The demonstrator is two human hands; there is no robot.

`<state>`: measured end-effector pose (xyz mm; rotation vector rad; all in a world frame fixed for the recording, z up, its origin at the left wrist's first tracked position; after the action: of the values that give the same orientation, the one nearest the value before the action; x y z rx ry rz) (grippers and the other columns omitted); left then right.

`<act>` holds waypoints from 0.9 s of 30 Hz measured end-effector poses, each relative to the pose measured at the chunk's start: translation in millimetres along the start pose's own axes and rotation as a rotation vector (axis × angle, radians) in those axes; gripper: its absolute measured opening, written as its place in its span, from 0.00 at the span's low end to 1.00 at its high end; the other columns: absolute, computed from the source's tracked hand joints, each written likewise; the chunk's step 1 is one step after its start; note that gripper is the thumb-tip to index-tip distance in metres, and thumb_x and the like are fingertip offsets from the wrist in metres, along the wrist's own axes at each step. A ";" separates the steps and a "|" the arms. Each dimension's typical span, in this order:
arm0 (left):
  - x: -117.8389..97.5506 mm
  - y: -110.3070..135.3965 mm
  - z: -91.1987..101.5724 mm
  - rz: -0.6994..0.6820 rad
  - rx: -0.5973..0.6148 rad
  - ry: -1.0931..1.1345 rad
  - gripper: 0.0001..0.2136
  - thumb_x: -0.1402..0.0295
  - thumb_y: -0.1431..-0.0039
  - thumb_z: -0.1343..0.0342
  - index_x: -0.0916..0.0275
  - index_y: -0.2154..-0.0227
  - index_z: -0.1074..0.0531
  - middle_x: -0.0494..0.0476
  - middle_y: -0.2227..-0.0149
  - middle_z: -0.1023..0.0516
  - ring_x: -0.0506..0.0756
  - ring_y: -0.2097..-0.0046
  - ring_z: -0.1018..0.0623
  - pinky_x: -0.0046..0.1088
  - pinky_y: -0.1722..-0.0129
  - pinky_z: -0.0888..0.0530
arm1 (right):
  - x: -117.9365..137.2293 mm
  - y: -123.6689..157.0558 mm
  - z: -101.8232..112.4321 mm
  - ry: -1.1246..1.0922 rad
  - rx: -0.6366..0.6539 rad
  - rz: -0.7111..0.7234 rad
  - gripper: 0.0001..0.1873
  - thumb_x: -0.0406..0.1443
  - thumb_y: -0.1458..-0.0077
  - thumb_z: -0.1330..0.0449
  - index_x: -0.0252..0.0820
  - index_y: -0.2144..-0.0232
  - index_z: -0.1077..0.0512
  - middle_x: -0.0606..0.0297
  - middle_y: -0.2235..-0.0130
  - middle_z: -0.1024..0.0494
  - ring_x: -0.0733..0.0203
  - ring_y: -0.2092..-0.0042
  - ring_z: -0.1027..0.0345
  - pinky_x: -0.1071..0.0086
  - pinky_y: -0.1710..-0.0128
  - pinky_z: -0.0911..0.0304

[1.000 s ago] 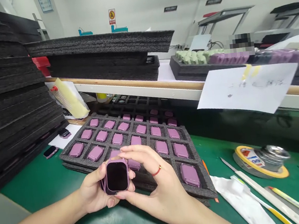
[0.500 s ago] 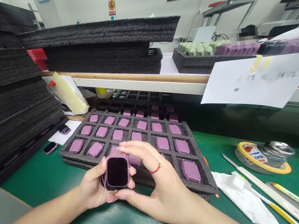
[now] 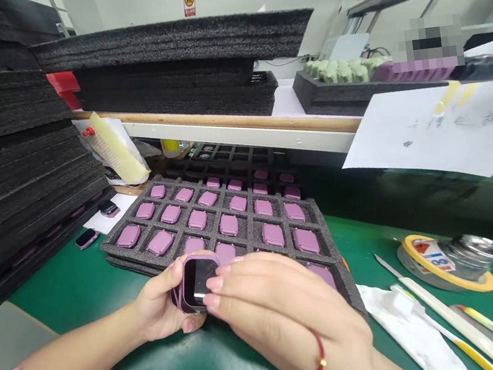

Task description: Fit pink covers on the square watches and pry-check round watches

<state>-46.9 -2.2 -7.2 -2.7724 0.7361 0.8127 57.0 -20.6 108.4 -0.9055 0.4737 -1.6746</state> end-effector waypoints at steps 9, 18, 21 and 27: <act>-1.4 2.4 3.1 -0.023 -0.070 -0.028 0.22 0.55 0.50 0.29 0.62 0.56 0.23 0.54 0.66 0.23 0.47 0.74 0.23 0.17 0.80 0.27 | 9.0 1.8 -14.8 0.154 0.033 0.090 0.12 0.31 0.37 0.39 0.47 0.52 0.25 0.69 0.56 0.15 0.58 0.54 0.23 0.65 0.46 0.29; 0.1 1.3 12.5 -0.060 -0.207 -0.153 0.22 0.57 0.56 0.25 0.64 0.62 0.23 0.54 0.66 0.24 0.49 0.67 0.22 0.15 0.77 0.31 | -24.1 -5.2 -31.1 -0.030 -0.016 -0.217 0.25 0.40 0.44 0.31 0.47 0.46 0.31 0.66 0.66 0.25 0.61 0.66 0.29 0.67 0.66 0.28; 2.3 1.4 13.4 -0.022 -0.228 -0.148 0.25 0.50 0.53 0.29 0.66 0.61 0.23 0.55 0.68 0.24 0.46 0.73 0.26 0.14 0.80 0.33 | -34.1 -1.4 -25.6 -0.113 -0.067 -0.305 0.26 0.37 0.46 0.30 0.50 0.47 0.32 0.63 0.55 0.22 0.57 0.56 0.26 0.65 0.57 0.27; 0.2 -1.0 1.9 -0.016 -0.073 -0.060 0.25 0.51 0.50 0.31 0.64 0.56 0.23 0.61 0.62 0.19 0.52 0.67 0.19 0.13 0.83 0.32 | -33.1 -3.8 -25.1 -0.047 -0.048 -0.252 0.28 0.35 0.48 0.30 0.49 0.46 0.32 0.62 0.55 0.20 0.54 0.55 0.24 0.58 0.53 0.28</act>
<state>-47.2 -0.9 -8.9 -2.8004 0.6866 0.9333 38.2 8.2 84.7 -1.0726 0.3806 -1.8709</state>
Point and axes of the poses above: each hand's wrist, its own y-axis away from the middle knuckle, its own z-axis out of the back of the hand, x = y × z, the point moved 9 cm from there along -y, towards the middle knuckle
